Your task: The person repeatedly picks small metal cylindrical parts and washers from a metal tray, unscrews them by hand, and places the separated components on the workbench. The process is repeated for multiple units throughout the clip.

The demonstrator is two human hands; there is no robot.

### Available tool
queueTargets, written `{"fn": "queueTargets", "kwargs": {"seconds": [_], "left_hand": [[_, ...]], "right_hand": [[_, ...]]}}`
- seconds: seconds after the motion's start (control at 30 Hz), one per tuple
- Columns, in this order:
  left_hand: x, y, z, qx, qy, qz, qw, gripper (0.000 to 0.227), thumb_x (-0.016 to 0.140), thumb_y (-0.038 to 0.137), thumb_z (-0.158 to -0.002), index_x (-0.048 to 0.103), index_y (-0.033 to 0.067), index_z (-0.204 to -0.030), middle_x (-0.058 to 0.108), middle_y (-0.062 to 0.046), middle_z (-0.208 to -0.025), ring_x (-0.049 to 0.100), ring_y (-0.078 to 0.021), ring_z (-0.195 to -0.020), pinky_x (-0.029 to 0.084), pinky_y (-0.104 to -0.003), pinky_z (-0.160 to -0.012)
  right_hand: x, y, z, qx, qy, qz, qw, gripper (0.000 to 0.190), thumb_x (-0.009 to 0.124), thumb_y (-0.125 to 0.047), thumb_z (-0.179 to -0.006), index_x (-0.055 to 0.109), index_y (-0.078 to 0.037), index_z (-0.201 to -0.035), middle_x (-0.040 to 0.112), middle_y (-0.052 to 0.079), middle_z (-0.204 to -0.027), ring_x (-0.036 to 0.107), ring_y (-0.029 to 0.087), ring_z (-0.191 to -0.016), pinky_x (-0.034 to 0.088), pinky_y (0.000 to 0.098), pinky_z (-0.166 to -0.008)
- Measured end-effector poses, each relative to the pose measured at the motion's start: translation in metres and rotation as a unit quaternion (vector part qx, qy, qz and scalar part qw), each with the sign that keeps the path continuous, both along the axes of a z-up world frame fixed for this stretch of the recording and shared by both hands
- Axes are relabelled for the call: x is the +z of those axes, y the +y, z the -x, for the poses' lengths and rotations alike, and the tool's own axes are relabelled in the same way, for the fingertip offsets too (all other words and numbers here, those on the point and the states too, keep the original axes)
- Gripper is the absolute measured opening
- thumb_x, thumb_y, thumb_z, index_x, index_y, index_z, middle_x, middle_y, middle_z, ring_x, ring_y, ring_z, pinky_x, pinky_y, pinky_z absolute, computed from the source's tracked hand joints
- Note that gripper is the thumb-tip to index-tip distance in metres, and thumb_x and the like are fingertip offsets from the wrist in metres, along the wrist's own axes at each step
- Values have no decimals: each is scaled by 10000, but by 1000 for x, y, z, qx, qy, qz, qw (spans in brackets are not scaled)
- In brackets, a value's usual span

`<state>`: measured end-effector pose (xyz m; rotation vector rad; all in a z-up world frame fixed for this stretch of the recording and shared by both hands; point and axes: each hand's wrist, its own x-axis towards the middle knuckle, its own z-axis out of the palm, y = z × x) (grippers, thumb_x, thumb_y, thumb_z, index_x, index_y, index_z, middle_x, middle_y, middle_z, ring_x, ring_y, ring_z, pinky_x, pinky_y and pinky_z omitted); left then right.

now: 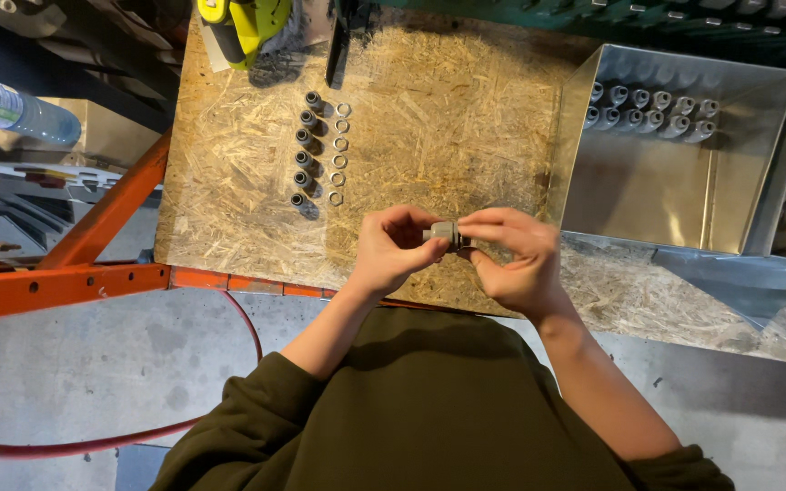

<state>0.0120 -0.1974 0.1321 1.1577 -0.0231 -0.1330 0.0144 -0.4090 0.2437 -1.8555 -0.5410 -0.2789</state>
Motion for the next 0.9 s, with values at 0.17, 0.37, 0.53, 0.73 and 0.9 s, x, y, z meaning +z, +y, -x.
{"fn": "queueTargets", "kwargs": {"seconds": [0.17, 0.37, 0.53, 0.73, 0.9], "left_hand": [[10, 4, 2, 7, -14, -34, 999, 407, 1065, 77, -809, 874, -72, -1136, 822, -162, -856, 775, -137, -782, 672, -297, -676], [12, 6, 3, -2, -7, -41, 999, 411, 1067, 83, -811, 884, -60, -1149, 841, -173, -888, 793, -147, -811, 688, -321, -717], [12, 7, 2, -3, -4, -47, 999, 438, 1074, 109, -808, 885, -56, -1167, 846, -172, -904, 789, -148, -811, 689, -321, -721], [0, 7, 1, 2, 7, -49, 999, 426, 1069, 101, -821, 875, -69, -1161, 834, -164, -890, 804, -149, -815, 690, -312, -729], [2, 10, -2, 1, 13, -51, 999, 428, 1070, 103, -822, 874, -71, -1160, 825, -176, -887, 801, -160, -816, 688, -321, -724]], "right_hand": [[-20, -9, 0, 27, 150, -90, 984, 247, 954, 26, -954, 900, 45, -1194, 866, 218, -1078, 831, 252, -973, 718, 436, -877], [-13, -5, -1, 39, 96, -96, 990, 324, 1018, 70, -850, 907, 41, -1153, 845, 249, -1118, 857, 349, -1012, 721, 455, -895], [-17, -5, -6, 37, 86, -61, 994, 285, 1040, 27, -857, 906, 43, -1107, 853, 247, -1071, 874, 366, -946, 722, 438, -814], [-23, -5, -5, 32, 117, -69, 990, 238, 990, -3, -943, 879, 67, -1142, 853, 242, -1068, 844, 303, -928, 716, 434, -842], [-12, -1, -8, 36, 91, -69, 993, 362, 1049, 23, -849, 895, 50, -1176, 844, 251, -1134, 866, 367, -981, 724, 472, -866]]}}
